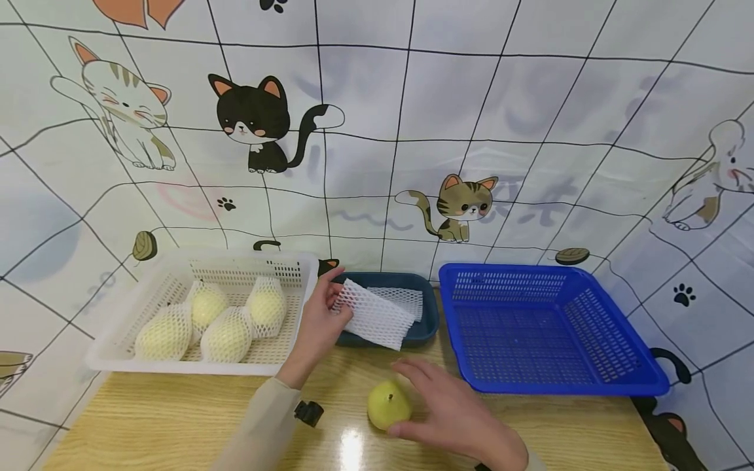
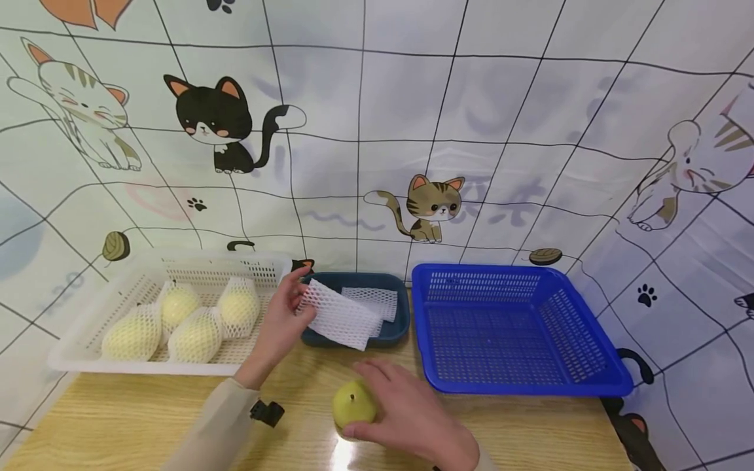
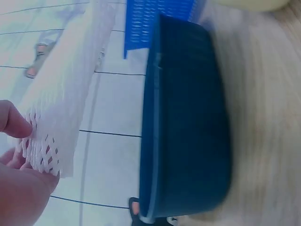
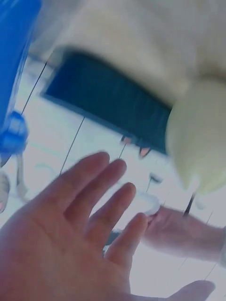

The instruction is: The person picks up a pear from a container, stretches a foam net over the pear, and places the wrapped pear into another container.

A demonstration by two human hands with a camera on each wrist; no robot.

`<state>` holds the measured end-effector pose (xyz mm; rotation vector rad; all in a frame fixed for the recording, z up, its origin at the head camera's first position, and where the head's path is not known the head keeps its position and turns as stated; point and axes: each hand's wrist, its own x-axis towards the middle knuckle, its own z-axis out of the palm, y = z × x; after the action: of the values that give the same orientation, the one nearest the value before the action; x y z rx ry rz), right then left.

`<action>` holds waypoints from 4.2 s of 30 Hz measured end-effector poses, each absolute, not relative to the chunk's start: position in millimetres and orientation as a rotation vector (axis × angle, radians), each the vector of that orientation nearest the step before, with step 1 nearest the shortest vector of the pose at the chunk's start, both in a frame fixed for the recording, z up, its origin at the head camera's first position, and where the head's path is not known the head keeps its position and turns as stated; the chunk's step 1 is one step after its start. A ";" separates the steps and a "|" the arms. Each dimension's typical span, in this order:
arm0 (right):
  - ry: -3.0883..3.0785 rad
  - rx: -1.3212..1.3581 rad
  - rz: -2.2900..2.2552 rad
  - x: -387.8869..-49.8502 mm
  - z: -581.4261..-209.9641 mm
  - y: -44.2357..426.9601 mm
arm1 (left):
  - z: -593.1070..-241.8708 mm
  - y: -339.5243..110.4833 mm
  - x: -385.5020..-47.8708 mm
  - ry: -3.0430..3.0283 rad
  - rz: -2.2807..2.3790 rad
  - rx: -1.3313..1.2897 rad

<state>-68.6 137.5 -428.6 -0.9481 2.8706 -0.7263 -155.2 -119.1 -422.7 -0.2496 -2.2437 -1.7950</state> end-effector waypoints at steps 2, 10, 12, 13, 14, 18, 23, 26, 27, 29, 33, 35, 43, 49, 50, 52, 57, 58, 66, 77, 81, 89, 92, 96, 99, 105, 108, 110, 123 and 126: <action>2.931 -1.016 -0.811 -67.3 -418.0 142.0 | -416.7 -121.0 -151.7 -2.217 -1.840 -0.291; 2.843 -1.117 -1.609 -79.1 -388.5 150.8 | -398.8 -126.9 -135.6 -2.191 -2.040 -0.583; 2.746 -1.047 -1.796 -82.4 -385.0 151.4 | -397.8 -127.8 -133.5 -2.164 -2.114 -0.680; 2.694 -1.009 -1.886 -83.3 -383.4 152.1 | -397.6 -128.1 -132.7 -2.149 -2.145 -0.719; 2.634 -0.978 -1.985 -84.0 -382.1 153.0 | -397.4 -128.3 -132.2 -2.139 -2.166 -0.746; 2.460 -0.882 -2.278 -85.2 -377.5 157.5 | -396.8 -128.3 -130.8 -2.133 -2.169 -0.817; 2.565 -0.847 -2.103 -93.2 -382.0 142.7 | -395.3 -124.1 -126.6 -2.116 -2.154 -0.932; 2.617 -0.888 -1.949 -100.5 -390.7 128.3 | -396.5 -117.4 -125.4 -2.072 -2.164 -0.999; 2.626 -0.894 -1.907 -102.1 -392.5 124.9 | -396.7 -114.8 -125.0 -2.061 -2.163 -1.014; 2.626 -0.899 -1.864 -105.0 -395.0 118.7 | -398.5 -110.1 -124.9 -2.043 -2.150 -1.033; 2.647 -0.937 -1.803 -108.3 -397.3 108.7 | -401.8 -102.5 -123.0 -2.057 -2.070 -1.005; 2.677 -0.971 -1.769 -109.5 -399.3 105.8 | -403.3 -99.5 -122.0 -2.064 -2.010 -0.974; 2.832 -1.035 -1.662 -110.0 -403.4 105.4 | -407.3 -93.9 -120.8 -2.069 -1.875 -0.868; 2.854 -1.099 -1.717 -111.4 -402.3 106.2 | -404.6 -93.3 -117.3 -2.123 -1.909 -0.780; 2.853 -1.114 -1.730 -111.8 -402.3 106.3 | -404.8 -93.2 -116.9 -2.136 -1.913 -0.765; 2.847 -1.137 -1.758 -112.6 -402.9 106.5 | -405.4 -93.1 -116.4 -2.166 -1.924 -0.735; 2.759 -1.173 -1.887 -113.0 -404.0 107.3 | -407.6 -93.6 -116.0 -2.223 -1.940 -0.701; 2.729 -1.172 -1.922 -112.5 -404.2 107.5 | -408.2 -94.0 -116.1 -2.232 -1.943 -0.699; 2.446 -1.027 -2.221 -107.8 -410.7 106.1 | -415.8 -98.3 -117.0 -2.226 -2.030 -0.697; 2.192 -0.435 -2.220 -94.5 -423.0 98.7 | -430.9 -110.1 -110.6 -1.864 -2.967 -0.561; 2.165 -0.250 -2.187 -89.2 -425.7 96.7 | -438.2 -110.4 -106.7 -1.889 -3.057 -0.448; 2.190 -0.097 -2.113 -80.1 -443.7 100.0 | -455.2 -107.7 -89.3 -2.093 -2.946 -0.291; 2.186 -0.048 -2.079 -78.7 -454.7 102.3 | -464.3 -105.5 -85.0 -2.131 -2.920 -0.221; 2.207 -0.029 -2.058 -79.4 -468.2 104.7 | -478.6 -102.7 -82.2 -2.202 -2.846 -0.118; 2.236 -0.049 -2.038 -81.5 -478.1 106.6 | -486.7 -100.9 -80.3 -2.251 -2.774 -0.073; 2.259 -0.068 -1.994 -85.1 -492.6 109.5 | -494.7 -98.6 -78.2 -2.330 -2.664 -0.049; 2.272 -0.059 -1.960 -87.0 -496.9 110.1 | -498.5 -97.1 -78.0 -2.362 -2.604 -0.042; 2.278 -0.050 -1.939 -87.9 -499.1 110.5 | -501.0 -96.4 -77.7 -2.399 -2.543 -0.035; 2.443 -0.166 -1.705 -90.9 -510.8 117.2 | -519.0 -97.8 -79.5 -2.682 -1.990 -0.239; 2.536 -0.218 -1.583 -91.5 -511.1 118.4 | -519.0 -99.0 -80.7 -2.775 -1.743 -0.324</action>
<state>-91.5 118.4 -511.1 -0.2185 2.5359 -1.5826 -80.7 -99.0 -519.0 -0.3237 -2.7753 -1.7428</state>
